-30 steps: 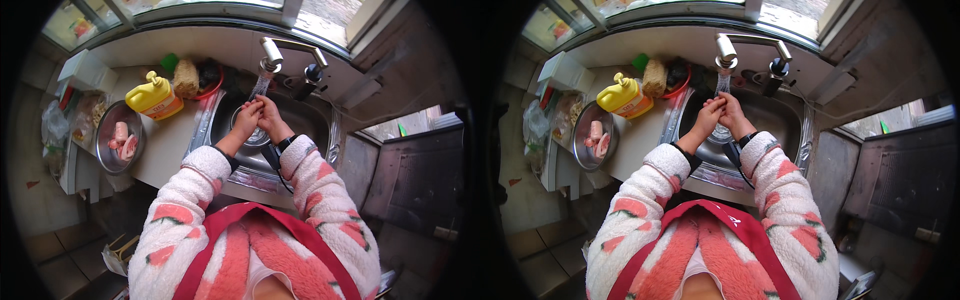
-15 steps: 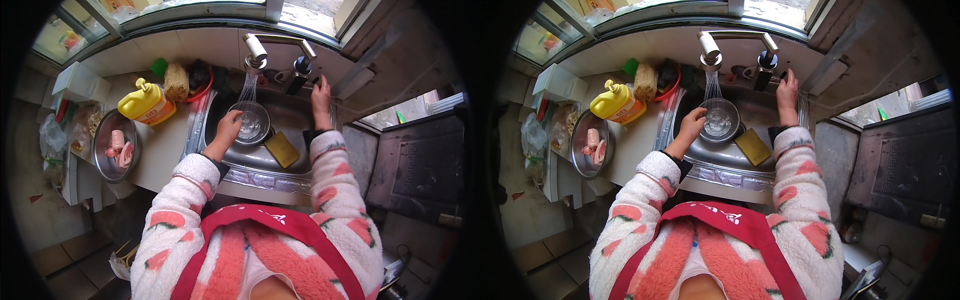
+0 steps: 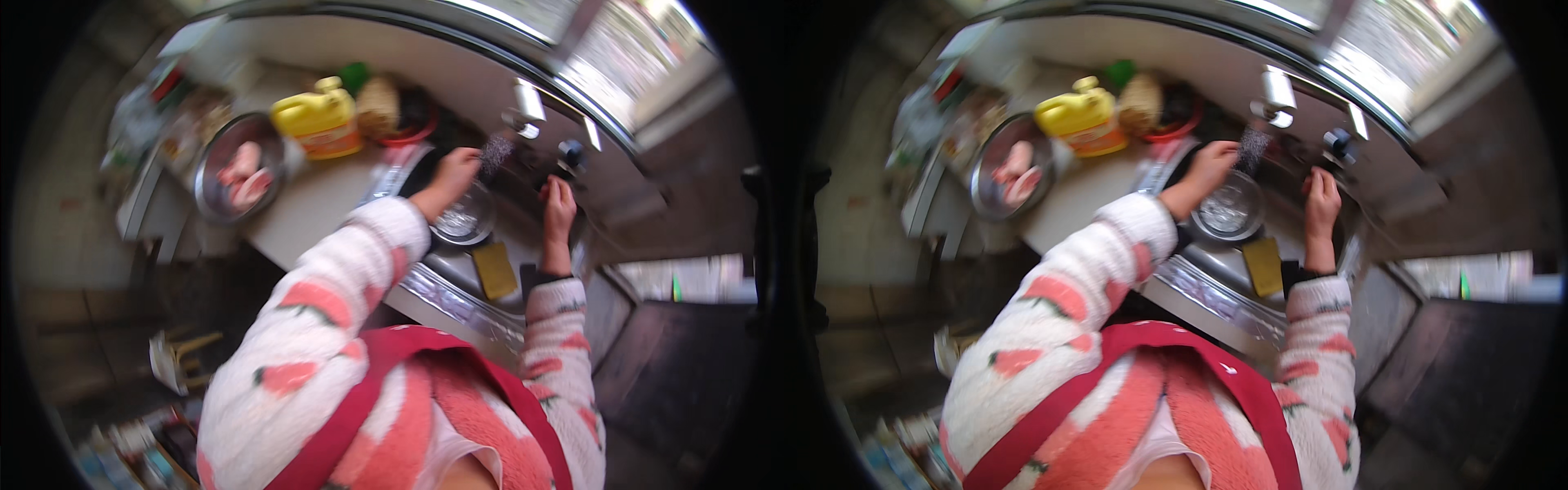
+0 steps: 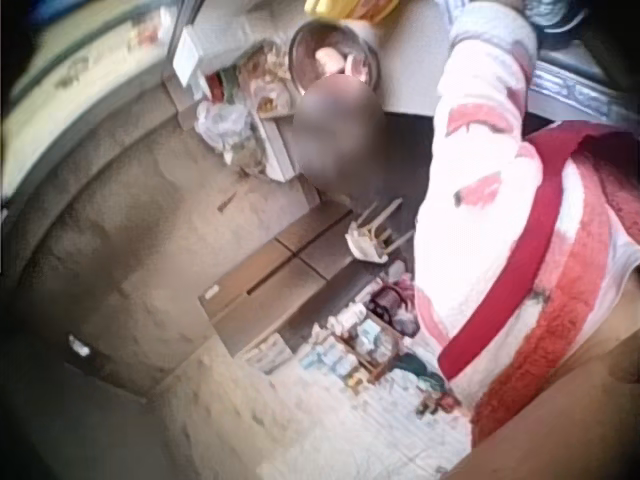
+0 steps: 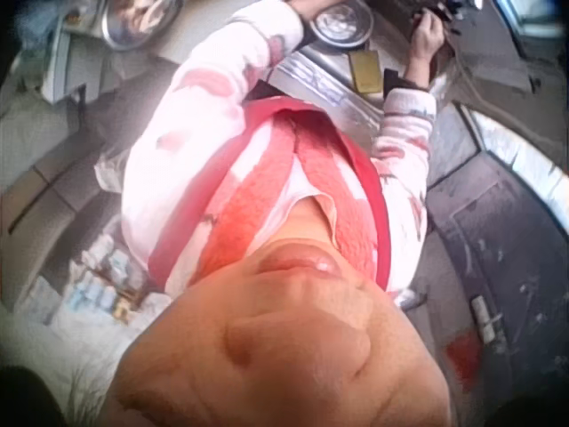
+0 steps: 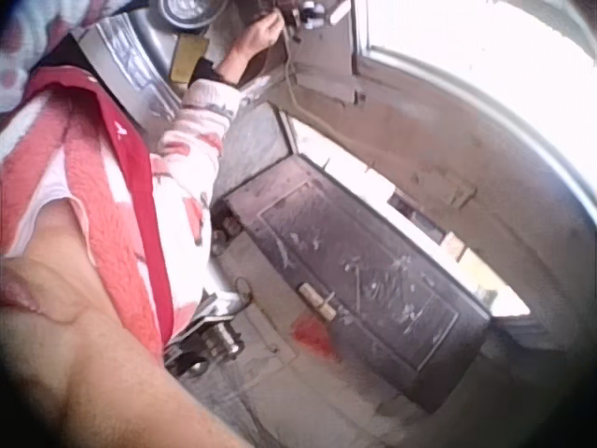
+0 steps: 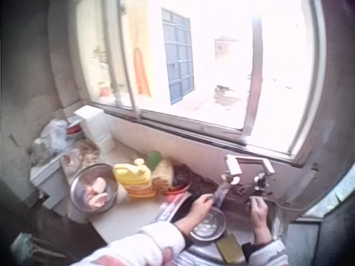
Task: The person unpacks raw meat from a plastic bag into a metal bowl, then rinses the meat under running water in the sink. They also rinse a small metal bowl and a green colander, and briefly wipe a wooden countertop with a cloth.
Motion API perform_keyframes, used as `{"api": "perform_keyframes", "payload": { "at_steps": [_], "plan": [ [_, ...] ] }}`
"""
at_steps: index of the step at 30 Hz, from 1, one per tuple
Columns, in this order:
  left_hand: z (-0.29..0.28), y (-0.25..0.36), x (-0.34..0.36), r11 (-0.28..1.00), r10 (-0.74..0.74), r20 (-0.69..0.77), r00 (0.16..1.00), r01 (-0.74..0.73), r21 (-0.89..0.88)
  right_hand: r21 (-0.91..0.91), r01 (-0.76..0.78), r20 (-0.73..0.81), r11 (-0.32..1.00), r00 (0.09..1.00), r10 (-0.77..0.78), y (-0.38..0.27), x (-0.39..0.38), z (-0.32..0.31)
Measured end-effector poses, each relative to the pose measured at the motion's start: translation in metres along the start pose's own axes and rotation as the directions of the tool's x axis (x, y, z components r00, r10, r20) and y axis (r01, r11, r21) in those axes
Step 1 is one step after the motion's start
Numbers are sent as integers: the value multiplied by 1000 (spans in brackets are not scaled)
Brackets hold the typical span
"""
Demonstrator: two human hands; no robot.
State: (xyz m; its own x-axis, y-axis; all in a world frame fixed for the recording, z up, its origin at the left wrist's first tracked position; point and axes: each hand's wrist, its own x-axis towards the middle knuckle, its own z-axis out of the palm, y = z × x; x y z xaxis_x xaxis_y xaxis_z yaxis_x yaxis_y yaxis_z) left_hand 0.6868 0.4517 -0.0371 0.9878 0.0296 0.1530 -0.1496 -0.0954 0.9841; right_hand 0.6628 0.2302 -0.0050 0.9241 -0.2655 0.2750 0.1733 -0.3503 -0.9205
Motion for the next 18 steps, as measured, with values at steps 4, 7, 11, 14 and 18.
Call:
{"api": "perform_keyframes", "payload": {
  "at_steps": [4,7,11,14,18],
  "plan": [
    [30,14,38,985,-66,35,997,71,-159,469,-736,691,489,650,316,-24,5,57],
    [50,24,51,816,-418,183,890,456,-354,459,-828,808,323,540,237,-26,23,81],
    [50,35,43,866,-347,-19,938,312,-391,446,-741,759,502,611,227,-15,38,96],
    [48,43,29,879,-474,-302,828,419,-228,553,-530,798,643,558,-227,-7,38,116],
    [54,28,20,914,-406,-567,717,321,-249,-60,465,651,883,689,-318,-1,10,135]
  ]
}}
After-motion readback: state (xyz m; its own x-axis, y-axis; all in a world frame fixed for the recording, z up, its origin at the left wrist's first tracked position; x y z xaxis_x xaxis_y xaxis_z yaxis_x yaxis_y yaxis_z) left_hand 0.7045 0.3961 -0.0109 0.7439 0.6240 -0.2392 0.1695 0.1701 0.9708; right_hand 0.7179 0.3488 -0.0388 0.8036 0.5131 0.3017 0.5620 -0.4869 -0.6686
